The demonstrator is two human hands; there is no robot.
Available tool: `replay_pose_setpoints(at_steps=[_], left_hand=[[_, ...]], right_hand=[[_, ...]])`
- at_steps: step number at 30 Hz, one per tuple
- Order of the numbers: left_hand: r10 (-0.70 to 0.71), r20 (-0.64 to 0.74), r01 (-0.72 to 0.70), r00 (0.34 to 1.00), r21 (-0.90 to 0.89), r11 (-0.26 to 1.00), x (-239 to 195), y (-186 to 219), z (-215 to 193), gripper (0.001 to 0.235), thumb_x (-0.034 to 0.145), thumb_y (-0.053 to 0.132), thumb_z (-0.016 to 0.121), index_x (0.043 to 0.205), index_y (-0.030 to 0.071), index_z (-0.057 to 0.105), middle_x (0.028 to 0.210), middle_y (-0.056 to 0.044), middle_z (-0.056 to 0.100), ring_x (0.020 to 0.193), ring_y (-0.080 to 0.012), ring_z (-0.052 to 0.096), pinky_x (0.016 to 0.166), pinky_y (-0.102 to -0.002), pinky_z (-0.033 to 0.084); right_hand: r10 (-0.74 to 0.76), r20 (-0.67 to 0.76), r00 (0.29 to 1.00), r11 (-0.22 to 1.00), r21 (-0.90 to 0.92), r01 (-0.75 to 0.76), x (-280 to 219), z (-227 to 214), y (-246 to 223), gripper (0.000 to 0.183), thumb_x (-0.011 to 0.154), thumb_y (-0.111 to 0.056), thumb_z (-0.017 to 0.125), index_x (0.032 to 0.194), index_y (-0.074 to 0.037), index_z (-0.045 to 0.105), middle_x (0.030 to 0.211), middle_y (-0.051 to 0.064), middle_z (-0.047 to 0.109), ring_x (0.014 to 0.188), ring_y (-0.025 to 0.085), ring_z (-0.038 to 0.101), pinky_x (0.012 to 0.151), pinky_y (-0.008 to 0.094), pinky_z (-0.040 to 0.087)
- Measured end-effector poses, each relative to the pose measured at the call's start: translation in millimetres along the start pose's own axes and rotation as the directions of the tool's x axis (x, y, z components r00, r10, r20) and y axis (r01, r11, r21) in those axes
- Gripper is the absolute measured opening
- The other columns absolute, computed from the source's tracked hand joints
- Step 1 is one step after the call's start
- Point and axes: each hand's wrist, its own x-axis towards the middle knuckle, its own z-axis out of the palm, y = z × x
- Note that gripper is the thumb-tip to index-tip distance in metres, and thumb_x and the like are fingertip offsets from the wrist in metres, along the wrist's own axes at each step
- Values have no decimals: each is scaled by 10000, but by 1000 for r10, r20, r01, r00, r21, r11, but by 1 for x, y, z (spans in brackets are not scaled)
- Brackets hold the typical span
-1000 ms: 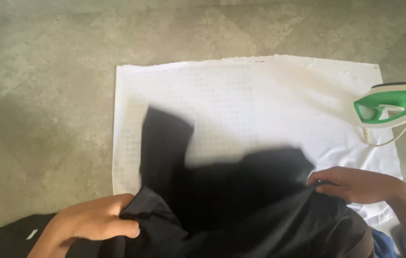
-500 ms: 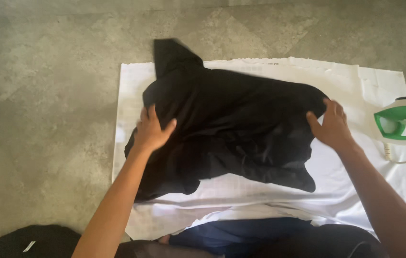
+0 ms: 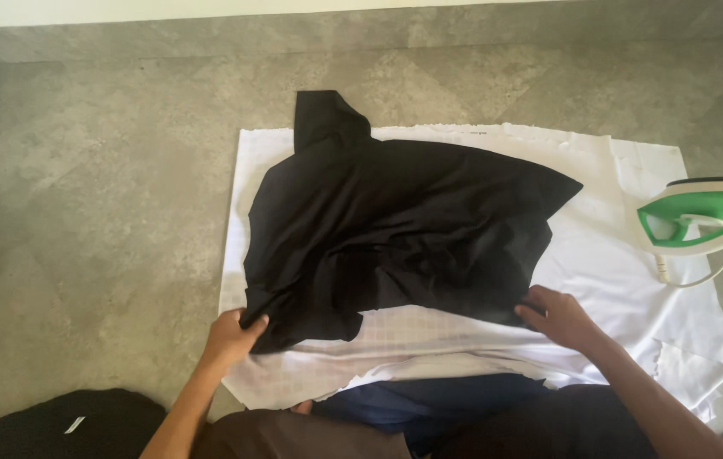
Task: The person irons a black long-sleeved shirt laid out on a white cloth on the floor. They use a green and white iron to smooth the fabric, frequently adjusting the shirt's position and sleeves with their hands to ensure even coverage.
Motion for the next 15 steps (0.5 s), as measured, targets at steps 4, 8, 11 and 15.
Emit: replay_pose_setpoints(at_steps=[4, 8, 11, 15], left_hand=[[93, -72, -117, 993, -512, 851, -61, 40, -60, 426, 959, 428, 736, 754, 64, 655, 637, 0, 423, 605, -130, 389, 552, -349, 316], [-194, 178, 262, 965, -714, 649, -138, 80, -114, 595, 918, 315, 657, 1351, -92, 664, 1300, -260, 726, 1177, -382, 689, 1016, -452, 524], [-178, 289, 305, 941, -493, 815, -104, -2, -61, 375, 939, 312, 711, 1110, -8, 616, 1040, -175, 575, 931, -312, 588, 742, -426, 442], [65, 623, -132, 780, 63, 989, -95, -57, -26, 300, 1004, 294, 770, 744, 145, 796, 727, 78, 756, 746, -27, 668, 781, -241, 529]], right_hand=[[193, -152, 969, 971, 172, -166, -26, -55, -28, 348, 941, -427, 692, 1147, -159, 776, 1091, 8, 820, 1007, 223, 739, 928, 360, 515], [282, -41, 958, 885, 397, -244, -79, -86, -37, 275, 973, -206, 714, 1226, -195, 820, 1295, 44, 813, 1180, 197, 725, 940, 336, 515], [219, 59, 974, 971, 88, -224, -77, -56, 29, 265, 953, -271, 687, 1143, -306, 868, 1149, -75, 887, 973, 113, 812, 916, 263, 560], [387, 352, 852, 912, -280, -299, -57, -27, 89, 300, 912, -256, 694, 1037, -336, 955, 1109, -138, 885, 929, 61, 822, 722, 214, 671]])
